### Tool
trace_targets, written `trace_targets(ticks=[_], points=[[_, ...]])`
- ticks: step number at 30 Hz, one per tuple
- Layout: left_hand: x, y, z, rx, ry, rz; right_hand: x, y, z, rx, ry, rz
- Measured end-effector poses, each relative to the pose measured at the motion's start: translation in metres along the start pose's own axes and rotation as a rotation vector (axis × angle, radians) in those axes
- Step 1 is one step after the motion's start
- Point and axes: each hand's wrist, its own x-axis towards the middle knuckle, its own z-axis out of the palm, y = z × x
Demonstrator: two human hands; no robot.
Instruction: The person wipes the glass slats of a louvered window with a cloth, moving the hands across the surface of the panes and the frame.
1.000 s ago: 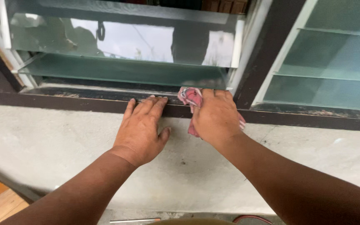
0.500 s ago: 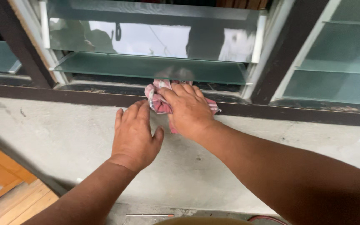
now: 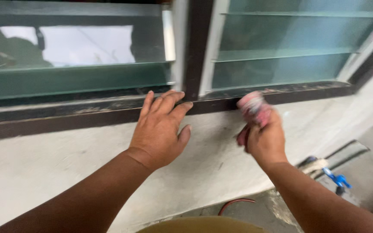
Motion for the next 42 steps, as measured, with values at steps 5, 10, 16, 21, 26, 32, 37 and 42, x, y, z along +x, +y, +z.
trace_targets(ticks=[5, 10, 16, 21, 26, 32, 37, 42], points=[[0.045, 0.023, 0.026, -0.027, 0.045, 0.176, 0.028, 0.012, 0.006, -0.005, 0.186, -0.008], [0.081, 0.045, 0.050, -0.046, 0.014, 0.174, 0.019, 0.030, 0.023, -0.199, -0.151, -0.038], [0.104, 0.053, 0.074, -0.062, -0.157, 0.286, 0.002, 0.175, -0.052, -0.320, 0.077, 0.135], [0.114, 0.054, 0.093, -0.047, -0.280, 0.185, 0.040, 0.281, -0.136, -0.362, 0.398, 0.530], [0.113, 0.057, 0.116, 0.047, -0.281, 0.197, 0.034, 0.305, -0.143, -0.181, 0.450, 0.543], [0.114, 0.059, 0.119, 0.051, -0.262, 0.181, 0.040, 0.269, -0.143, 0.483, 0.374, 0.498], [0.115, 0.065, 0.114, 0.025, -0.267, 0.143, 0.142, 0.314, -0.171, 0.504, 0.741, 0.328], [0.115, 0.068, 0.106, -0.001, -0.324, 0.119, 0.138, 0.278, -0.063, -0.266, 0.396, 0.112]])
